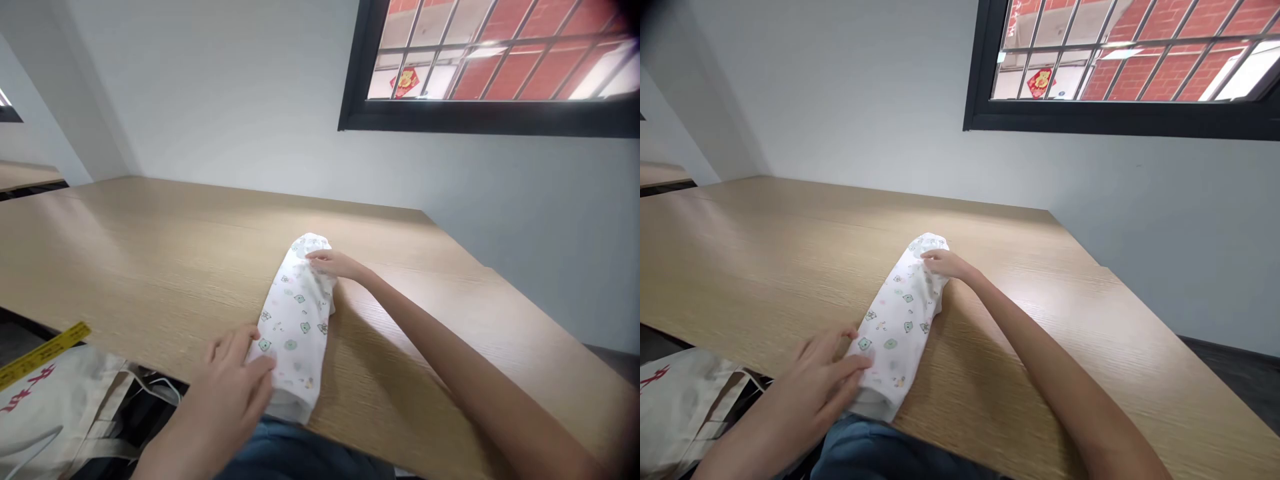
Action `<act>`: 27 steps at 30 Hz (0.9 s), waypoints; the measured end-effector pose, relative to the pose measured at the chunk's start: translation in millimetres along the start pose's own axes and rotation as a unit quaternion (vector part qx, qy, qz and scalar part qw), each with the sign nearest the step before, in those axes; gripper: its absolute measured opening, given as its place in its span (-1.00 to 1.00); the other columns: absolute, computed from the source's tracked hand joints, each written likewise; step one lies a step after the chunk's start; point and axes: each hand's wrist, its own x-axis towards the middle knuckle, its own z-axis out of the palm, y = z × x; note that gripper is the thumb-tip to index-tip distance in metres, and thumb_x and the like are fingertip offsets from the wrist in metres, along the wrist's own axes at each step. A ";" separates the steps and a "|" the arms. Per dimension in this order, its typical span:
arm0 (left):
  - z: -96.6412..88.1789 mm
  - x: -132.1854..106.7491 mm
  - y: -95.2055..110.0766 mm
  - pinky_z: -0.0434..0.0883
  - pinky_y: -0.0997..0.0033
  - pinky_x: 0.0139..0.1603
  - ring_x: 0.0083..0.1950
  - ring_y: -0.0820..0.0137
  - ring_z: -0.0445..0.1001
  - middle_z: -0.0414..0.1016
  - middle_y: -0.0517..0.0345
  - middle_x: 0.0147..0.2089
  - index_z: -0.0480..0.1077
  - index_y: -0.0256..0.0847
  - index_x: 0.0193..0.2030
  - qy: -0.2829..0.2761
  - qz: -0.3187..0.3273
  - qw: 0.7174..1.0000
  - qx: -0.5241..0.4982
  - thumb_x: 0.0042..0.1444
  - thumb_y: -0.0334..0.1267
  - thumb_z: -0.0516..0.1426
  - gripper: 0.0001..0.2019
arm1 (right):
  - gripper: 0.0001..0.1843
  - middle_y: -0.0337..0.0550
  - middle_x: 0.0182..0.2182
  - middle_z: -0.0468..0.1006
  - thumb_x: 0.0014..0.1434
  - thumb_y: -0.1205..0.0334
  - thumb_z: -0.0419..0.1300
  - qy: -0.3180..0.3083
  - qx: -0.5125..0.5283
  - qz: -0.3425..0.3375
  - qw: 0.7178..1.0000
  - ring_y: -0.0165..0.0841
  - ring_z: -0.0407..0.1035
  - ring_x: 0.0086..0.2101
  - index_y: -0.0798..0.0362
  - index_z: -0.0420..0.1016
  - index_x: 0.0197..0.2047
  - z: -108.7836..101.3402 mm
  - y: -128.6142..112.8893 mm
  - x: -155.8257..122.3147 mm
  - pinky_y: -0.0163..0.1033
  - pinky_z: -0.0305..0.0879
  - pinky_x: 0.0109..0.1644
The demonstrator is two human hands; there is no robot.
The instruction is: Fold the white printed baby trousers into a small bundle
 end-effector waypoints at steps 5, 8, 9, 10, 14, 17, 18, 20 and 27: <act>3.9 15.0 29.3 0.23 0.01 -0.02 0.01 0.10 0.21 0.28 -0.04 -0.01 0.36 -0.25 -0.20 -0.077 0.125 0.989 -0.010 0.06 -0.11 0.13 -0.75 | -0.67 -0.07 0.02 0.38 0.17 0.20 0.01 -0.002 -0.080 -0.011 0.997 -0.14 0.26 -0.02 0.04 0.41 -0.02 -9.4 8.8 -24.5 -0.05 0.20 0.02; 7.0 23.3 36.3 0.31 0.23 -0.16 -0.17 0.28 0.30 0.36 0.08 -0.17 0.32 -0.25 -0.26 -0.151 0.172 0.973 -0.007 0.13 -0.33 0.07 -0.94 | -0.63 -0.02 -0.04 0.43 0.24 0.14 -0.12 -0.017 -0.171 -0.068 0.983 -0.19 0.31 -0.08 0.07 0.41 -0.05 -6.7 10.7 -25.4 -0.09 0.26 -0.06; 8.1 24.2 36.1 0.30 0.29 -0.21 -0.22 0.32 0.30 0.36 0.11 -0.21 0.30 -0.25 -0.29 -0.163 0.181 0.970 -0.007 0.15 -0.39 0.03 -0.95 | -0.61 -0.02 -0.07 0.44 0.25 0.14 -0.16 -0.022 -0.192 -0.087 0.977 -0.20 0.32 -0.09 0.07 0.41 -0.08 -4.5 12.3 -23.7 -0.09 0.27 -0.07; 9.4 23.9 35.0 0.30 0.33 -0.25 -0.24 0.34 0.30 0.37 0.13 -0.23 0.29 -0.25 -0.31 -0.169 0.185 0.968 -0.006 0.16 -0.42 0.01 -0.93 | -0.60 -0.02 -0.08 0.44 0.26 0.15 -0.19 -0.023 -0.202 -0.100 0.974 -0.20 0.31 -0.08 0.07 0.42 -0.09 -1.7 14.7 -21.3 -0.08 0.27 -0.06; 12.3 14.9 28.9 0.24 0.41 -0.33 -0.27 0.38 0.30 0.38 0.17 -0.26 0.28 -0.23 -0.34 -0.172 0.188 0.967 -0.003 0.11 -0.46 0.05 -0.93 | -0.61 0.05 0.05 0.32 0.25 0.20 -0.18 -0.004 -0.223 -0.125 0.967 -0.13 0.17 0.05 0.12 0.33 0.01 9.8 31.1 -12.3 0.04 0.15 0.07; 4.3 13.3 27.7 0.23 0.42 -0.32 -0.28 0.39 0.32 0.40 0.20 -0.29 0.30 -0.22 -0.36 -0.171 0.207 0.963 -0.009 0.12 -0.40 0.08 -0.95 | -0.61 0.08 0.07 0.28 0.21 0.25 -0.13 -0.001 -0.240 -0.157 0.958 -0.10 0.06 0.12 0.15 0.31 0.04 13.2 41.4 -12.7 0.11 0.05 0.13; -0.5 17.5 27.1 0.23 0.42 -0.30 -0.28 0.39 0.33 0.41 0.21 -0.30 0.32 -0.21 -0.35 -0.166 0.216 0.962 -0.017 0.14 -0.34 0.07 -0.95 | -0.61 0.08 0.08 0.28 0.20 0.27 -0.12 -0.005 -0.244 -0.171 0.954 -0.10 0.04 0.13 0.16 0.31 0.04 12.9 42.6 -14.6 0.11 0.02 0.16; -10.4 36.6 23.5 0.25 0.41 -0.26 -0.26 0.39 0.36 0.42 0.21 -0.29 0.35 -0.19 -0.31 -0.142 0.231 0.962 -0.023 0.19 -0.22 0.02 -0.86 | -0.61 0.10 0.08 0.28 0.19 0.28 -0.10 -0.009 -0.248 -0.184 0.951 -0.09 0.04 0.13 0.19 0.32 0.04 10.9 40.2 -19.8 0.11 -0.02 0.18; 10.0 162.7 -9.3 0.33 0.34 -0.12 -0.08 0.28 0.39 0.41 0.01 -0.05 0.34 -0.31 -0.03 -0.090 0.220 0.970 0.044 0.25 -0.23 -0.12 -0.68 | -0.55 -0.12 0.08 0.32 0.30 0.18 -0.30 0.012 -0.167 -0.152 0.974 -0.28 0.20 0.06 0.02 0.23 0.12 15.2 5.9 -28.1 -0.08 0.18 0.10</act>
